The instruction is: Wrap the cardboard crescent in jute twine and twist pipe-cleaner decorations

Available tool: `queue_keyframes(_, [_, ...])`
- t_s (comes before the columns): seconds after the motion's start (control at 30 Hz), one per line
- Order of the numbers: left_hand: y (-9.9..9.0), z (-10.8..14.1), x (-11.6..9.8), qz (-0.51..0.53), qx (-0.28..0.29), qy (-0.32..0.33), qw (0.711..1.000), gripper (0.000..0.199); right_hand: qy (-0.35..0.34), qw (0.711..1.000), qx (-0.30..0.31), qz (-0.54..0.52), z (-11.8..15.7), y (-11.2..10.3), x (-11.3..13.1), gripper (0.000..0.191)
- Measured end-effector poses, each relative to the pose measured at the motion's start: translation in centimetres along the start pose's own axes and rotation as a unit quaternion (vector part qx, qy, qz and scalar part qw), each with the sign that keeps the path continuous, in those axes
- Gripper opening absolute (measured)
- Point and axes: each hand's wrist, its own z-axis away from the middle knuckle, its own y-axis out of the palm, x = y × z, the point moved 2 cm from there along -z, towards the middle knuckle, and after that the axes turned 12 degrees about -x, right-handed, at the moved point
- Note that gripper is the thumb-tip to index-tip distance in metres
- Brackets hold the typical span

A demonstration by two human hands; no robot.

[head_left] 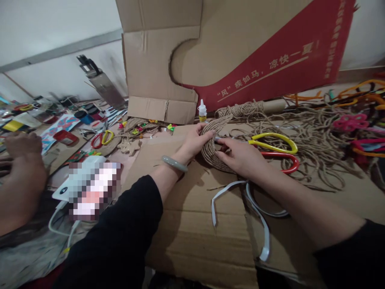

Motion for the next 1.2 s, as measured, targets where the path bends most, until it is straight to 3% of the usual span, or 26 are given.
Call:
queue_keyframes(0.27, [0.1, 0.3, -0.4, 0.061, 0.024, -0.044, 0.997, 0.026, 0.06, 0.983, 0.013, -0.174, -0.2, 0.5, -0.1, 0.042])
queue_keyframes(0.57, [-0.2, 0.4, -0.4, 0.137, 0.043, -0.083, 0.986, 0.029, 0.119, 0.957, -0.045, -0.262, -0.3, 0.7, -1.3, 0.042])
queue_keyframes(0.7, [-0.3, 0.5, -0.7, 0.154, 0.045, -0.109, 0.981, 0.02, 0.117, 0.949, -0.05, -0.288, -0.3, 0.7, -1.5, 0.041])
queue_keyframes(0.93, [-0.6, 0.5, -0.9, 0.164, -0.009, -0.112, 0.98, 0.021, 0.105, 0.959, -0.023, -0.263, -0.1, 0.5, -1.1, 0.042])
queue_keyframes(1.1, [-0.3, 0.9, -0.9, 0.145, 0.071, -0.134, 0.978, 0.029, 0.099, 0.956, -0.067, -0.27, -0.2, 0.5, -1.2, 0.039])
queue_keyframes(1.2, [-0.2, 0.9, -0.7, 0.154, 0.076, -0.136, 0.976, 0.029, 0.1, 0.949, -0.056, -0.292, -0.2, 0.5, -1.3, 0.04])
